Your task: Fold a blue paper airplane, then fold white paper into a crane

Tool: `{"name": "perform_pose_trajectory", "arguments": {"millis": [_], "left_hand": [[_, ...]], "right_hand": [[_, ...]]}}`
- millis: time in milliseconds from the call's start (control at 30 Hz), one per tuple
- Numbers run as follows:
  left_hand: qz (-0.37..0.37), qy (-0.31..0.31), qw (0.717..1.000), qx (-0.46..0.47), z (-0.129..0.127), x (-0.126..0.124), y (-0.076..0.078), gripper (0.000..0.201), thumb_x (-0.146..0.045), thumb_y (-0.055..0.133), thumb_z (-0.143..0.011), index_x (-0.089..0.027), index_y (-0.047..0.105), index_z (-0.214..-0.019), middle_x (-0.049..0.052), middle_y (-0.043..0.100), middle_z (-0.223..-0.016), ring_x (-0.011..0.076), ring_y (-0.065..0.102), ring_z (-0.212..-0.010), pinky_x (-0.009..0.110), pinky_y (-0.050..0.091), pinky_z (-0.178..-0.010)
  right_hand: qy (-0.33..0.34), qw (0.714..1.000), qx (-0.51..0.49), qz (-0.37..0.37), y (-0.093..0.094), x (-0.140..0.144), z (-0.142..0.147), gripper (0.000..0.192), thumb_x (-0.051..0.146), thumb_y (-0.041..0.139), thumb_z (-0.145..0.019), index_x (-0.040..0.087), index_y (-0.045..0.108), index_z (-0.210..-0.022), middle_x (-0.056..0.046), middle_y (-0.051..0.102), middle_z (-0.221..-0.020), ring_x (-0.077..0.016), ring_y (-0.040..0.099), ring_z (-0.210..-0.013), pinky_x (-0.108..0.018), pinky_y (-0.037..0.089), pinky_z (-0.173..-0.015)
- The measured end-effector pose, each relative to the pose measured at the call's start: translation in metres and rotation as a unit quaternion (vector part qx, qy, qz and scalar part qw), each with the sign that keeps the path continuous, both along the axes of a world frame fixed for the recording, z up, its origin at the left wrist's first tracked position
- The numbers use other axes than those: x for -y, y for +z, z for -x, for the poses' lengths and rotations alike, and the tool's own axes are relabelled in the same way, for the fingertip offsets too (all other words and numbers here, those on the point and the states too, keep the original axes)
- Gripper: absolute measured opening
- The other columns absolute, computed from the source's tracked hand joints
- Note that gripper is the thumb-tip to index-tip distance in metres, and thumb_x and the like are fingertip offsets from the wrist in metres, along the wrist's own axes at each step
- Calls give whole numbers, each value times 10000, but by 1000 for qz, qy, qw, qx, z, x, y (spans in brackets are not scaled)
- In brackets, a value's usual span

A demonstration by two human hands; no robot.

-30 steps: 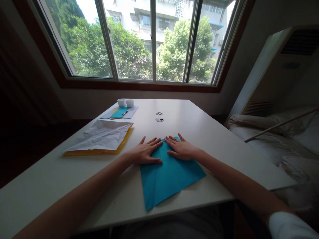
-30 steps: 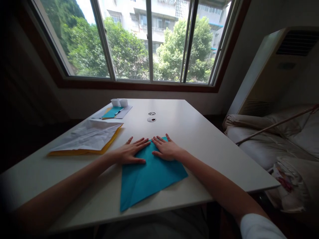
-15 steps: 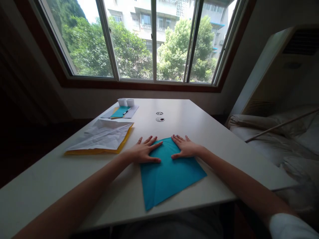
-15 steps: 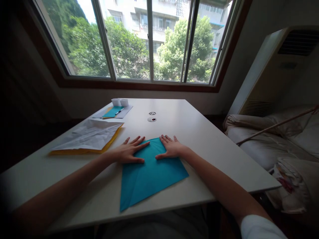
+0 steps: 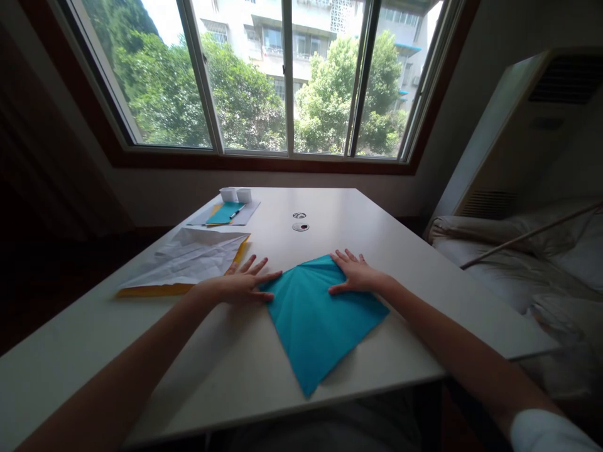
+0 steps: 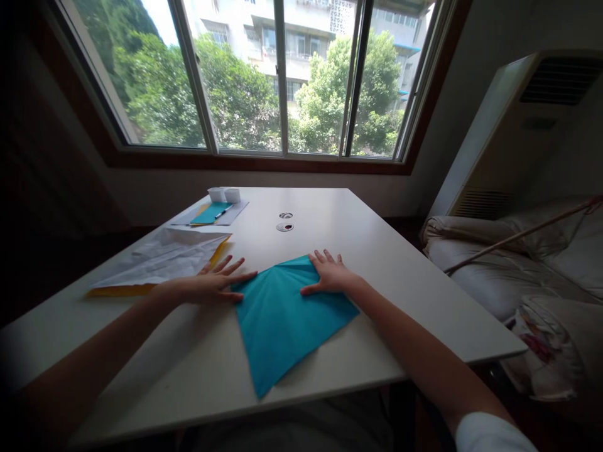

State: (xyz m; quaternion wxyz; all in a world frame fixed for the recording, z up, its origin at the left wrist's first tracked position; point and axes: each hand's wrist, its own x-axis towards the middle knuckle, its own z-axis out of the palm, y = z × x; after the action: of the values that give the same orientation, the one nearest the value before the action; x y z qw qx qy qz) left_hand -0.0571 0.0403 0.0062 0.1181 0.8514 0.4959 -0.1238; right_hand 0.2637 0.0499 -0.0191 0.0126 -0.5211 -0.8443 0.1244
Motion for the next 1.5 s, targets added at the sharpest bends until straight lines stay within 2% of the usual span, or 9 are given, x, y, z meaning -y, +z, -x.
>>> {"name": "perform_pose_trajectory", "arguments": {"millis": [200, 367, 533, 767, 967, 1133, 1233, 1367, 1500], "left_hand": [[-107, -63, 992, 27, -8, 8, 10, 424, -598, 462, -794, -429, 537, -1176, 26, 206, -1479, 358, 0, -1353, 623, 92, -1003], [-80, -157, 980, 91, -27, 27, 25, 324, -585, 477, -791, -377, 689, -921, -46, 364, -1410, 298, 208, -1330, 489, 246, -1025], [-72, -189, 970, 136, -44, 36, 22, 367, -479, 412, -866, -235, 672, -778, 62, 661, -935, 219, 562, -995, 322, 424, -860], [-196, -16, 973, 125, -59, 29, 3, 301, -373, 393, -878, -248, 592, -1066, 72, 623, -885, 200, 606, -763, 290, 448, -650], [-213, 20, 968, 134, -49, 14, -12, 386, -507, 491, -800, -236, 602, -1052, 66, 646, -943, 265, 531, -987, 338, 445, -780], [-206, 121, 964, 115, -40, 5, -19, 824, -658, 486, -719, -118, 356, -1328, 190, 462, -1288, 354, 400, -1172, 466, 366, -914], [-185, 140, 967, 104, -37, 1, -23, 781, -698, 459, -703, -167, 443, -1275, 177, 442, -1310, 377, 365, -1195, 518, 335, -920], [-184, 103, 965, 156, -36, -5, -27, 573, -642, 500, -718, -242, 593, -1117, 91, 530, -1237, 338, 405, -1166, 464, 351, -922], [-160, 124, 958, 202, -38, -7, -27, 474, -543, 588, -682, -230, 635, -1035, 58, 570, -1190, 311, 435, -1151, 396, 374, -924]], "right_hand": [[12, 986, -22, -163, 9, 1, 2, 891, 635, 598, -649, 269, 251, -1384, -87, 292, -1423, -326, 190, -1313, -545, 124, -1051], [17, 979, -12, -204, 16, 9, 9, 624, 508, 639, -697, 250, 460, -1237, -108, 450, -1242, -303, 408, -1120, -438, 346, -922], [49, 986, 16, -160, 17, 12, 14, 240, 375, 513, -840, 216, 614, -990, -86, 579, -995, -242, 537, -948, -367, 388, -837], [110, 989, -28, -98, 13, 12, 11, 466, 459, 439, -855, 210, 507, -1244, -111, 522, -1213, -275, 496, -1081, -401, 410, -893], [115, 992, -51, 22, 11, 6, -5, 618, 505, 406, -848, 232, 291, -1391, -63, 310, -1436, -278, 287, -1293, -432, 265, -1051], [-31, 998, -23, 49, 13, -7, -31, 880, 607, 532, -723, 182, 201, -1419, -140, 291, -1429, -345, 287, -1273, -472, 305, -1002], [-87, 996, 8, 24, 11, -13, -41, 1007, 696, 568, -618, 133, 259, -1393, -189, 329, -1384, -388, 300, -1241, -489, 317, -974], [-101, 995, -1, 12, 9, -17, -40, 898, 714, 576, -591, 163, 429, -1284, -180, 421, -1289, -364, 359, -1187, -443, 364, -926], [-132, 989, -56, 24, 5, -22, -37, 802, 667, 658, -541, 166, 516, -1152, -146, 514, -1157, -318, 451, -1086, -387, 413, -853]]}}
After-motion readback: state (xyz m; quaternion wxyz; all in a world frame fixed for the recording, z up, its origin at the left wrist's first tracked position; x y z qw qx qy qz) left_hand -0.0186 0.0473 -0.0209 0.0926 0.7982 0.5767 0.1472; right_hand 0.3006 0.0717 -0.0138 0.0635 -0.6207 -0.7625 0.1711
